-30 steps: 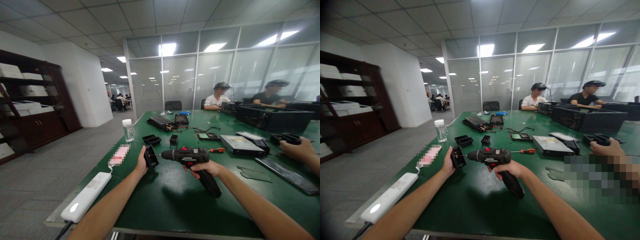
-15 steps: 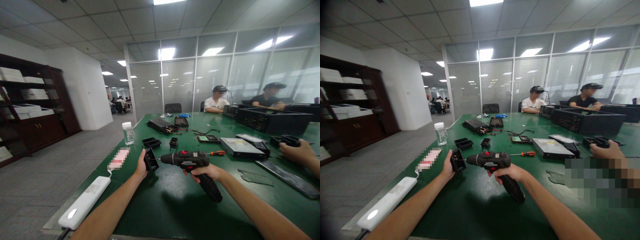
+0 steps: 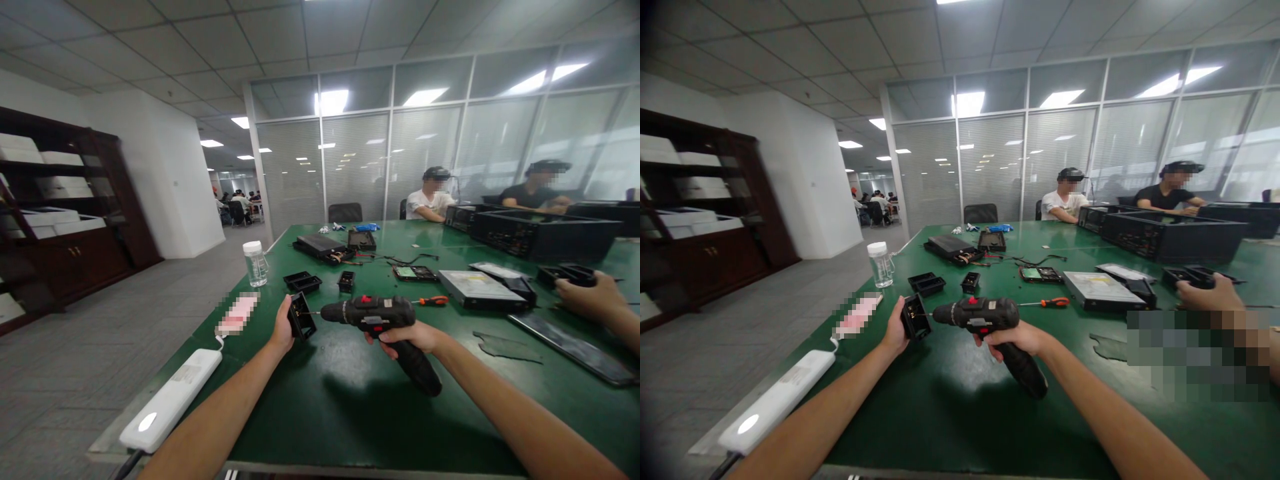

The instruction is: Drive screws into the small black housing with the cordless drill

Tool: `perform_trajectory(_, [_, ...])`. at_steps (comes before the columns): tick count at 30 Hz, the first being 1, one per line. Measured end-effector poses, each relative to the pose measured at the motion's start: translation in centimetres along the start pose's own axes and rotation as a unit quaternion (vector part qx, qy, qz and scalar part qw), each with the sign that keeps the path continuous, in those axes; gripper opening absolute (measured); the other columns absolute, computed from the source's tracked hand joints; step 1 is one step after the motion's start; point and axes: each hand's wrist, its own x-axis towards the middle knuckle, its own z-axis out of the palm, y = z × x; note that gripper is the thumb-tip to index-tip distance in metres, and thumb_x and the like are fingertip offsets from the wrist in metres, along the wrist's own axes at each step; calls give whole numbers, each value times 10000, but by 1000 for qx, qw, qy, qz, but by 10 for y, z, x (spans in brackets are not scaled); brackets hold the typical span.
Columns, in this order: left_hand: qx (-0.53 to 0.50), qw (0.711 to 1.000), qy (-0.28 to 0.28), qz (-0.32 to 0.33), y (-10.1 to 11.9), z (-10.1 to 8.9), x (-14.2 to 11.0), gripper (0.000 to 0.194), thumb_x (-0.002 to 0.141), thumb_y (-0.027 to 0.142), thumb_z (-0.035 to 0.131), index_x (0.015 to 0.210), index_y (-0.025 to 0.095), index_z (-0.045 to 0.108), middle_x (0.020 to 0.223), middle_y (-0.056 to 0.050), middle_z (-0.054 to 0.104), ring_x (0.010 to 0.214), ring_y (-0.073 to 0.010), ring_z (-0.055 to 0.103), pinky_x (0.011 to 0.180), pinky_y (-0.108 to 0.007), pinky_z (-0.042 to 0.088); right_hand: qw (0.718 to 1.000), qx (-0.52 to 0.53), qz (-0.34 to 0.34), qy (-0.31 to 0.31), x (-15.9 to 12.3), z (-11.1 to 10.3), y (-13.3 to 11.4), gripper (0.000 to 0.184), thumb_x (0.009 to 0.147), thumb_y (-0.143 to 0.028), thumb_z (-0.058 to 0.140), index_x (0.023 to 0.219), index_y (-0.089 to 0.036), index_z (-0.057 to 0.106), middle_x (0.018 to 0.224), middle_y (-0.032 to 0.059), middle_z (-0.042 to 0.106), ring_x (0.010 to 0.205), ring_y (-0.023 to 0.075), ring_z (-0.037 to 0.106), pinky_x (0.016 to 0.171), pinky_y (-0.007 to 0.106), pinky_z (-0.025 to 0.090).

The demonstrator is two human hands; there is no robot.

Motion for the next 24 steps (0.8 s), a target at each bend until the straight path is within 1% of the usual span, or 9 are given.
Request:
perform_trajectory(3, [11, 1000, 4, 24, -2, -2, 3, 465, 641, 564, 679, 856, 157, 614, 703, -4, 633, 590, -145, 593, 599, -272, 475, 1000, 3, 3, -5, 0, 2, -1, 234, 696, -401, 671, 853, -228, 660, 944, 95, 637, 565, 154, 584, 600, 325, 530])
perform_trajectory(5, [15, 1000, 6, 24, -4, -3, 4, 467, 636, 566, 681, 852, 160, 605, 702, 0, 630, 591, -146, 592, 606, -275, 471, 1000, 11, 8, -10, 1, 2, -2, 218, 694, -378, 672, 853, -229, 657, 947, 88, 636, 563, 143, 584, 595, 311, 526])
perform_trajectory(8, [19, 1000, 11, 7, -6, -5, 4, 476, 629, 584, 678, 817, 154, 595, 674, -1, 620, 578, -152, 590, 594, -277, 463, 999, 17, 22, -18, 3, 3, -5, 208, 671, -348, 678, 842, -231, 655, 947, 78, 638, 553, 129, 581, 579, 292, 519])
perform_trajectory(11, [27, 999, 21, -15, -8, -7, 5, 479, 624, 600, 673, 770, 153, 580, 628, 8, 598, 537, -141, 573, 567, -267, 448, 999, 6, 39, -16, 7, 3, -8, 243, 632, -356, 687, 831, -220, 659, 945, 91, 646, 544, 143, 584, 572, 311, 525])
perform_trajectory(15, [38, 998, 26, -31, -10, -10, 8, 495, 625, 617, 659, 763, 148, 582, 627, 1, 601, 526, -143, 572, 550, -266, 437, 999, 2, 42, -13, 13, 5, -8, 261, 636, -359, 673, 849, -209, 661, 963, 99, 651, 549, 145, 590, 575, 310, 528])
perform_trajectory(17, [44, 998, 34, -20, -11, -11, 10, 506, 616, 619, 660, 780, 145, 588, 644, -3, 612, 540, -148, 580, 567, -274, 445, 999, 5, 35, -16, 14, 7, -6, 257, 643, -354, 673, 857, -213, 655, 953, 94, 652, 551, 144, 594, 575, 305, 527])
perform_trajectory(21, [57, 996, 67, 24, -13, -13, 14, 491, 597, 585, 685, 800, 148, 587, 644, 13, 606, 545, -135, 570, 591, -270, 447, 999, -8, 30, -21, 13, 10, -5, 242, 657, -342, 667, 863, -217, 642, 927, 87, 645, 603, 167, 620, 589, 305, 529])
perform_trajectory(24, [66, 995, 67, 41, -14, -14, 14, 445, 611, 552, 685, 780, 155, 577, 629, 28, 591, 543, -124, 556, 587, -256, 442, 999, -22, 42, -17, 12, 11, -5, 234, 658, -343, 652, 856, -219, 637, 921, 82, 640, 634, 175, 630, 608, 305, 532])
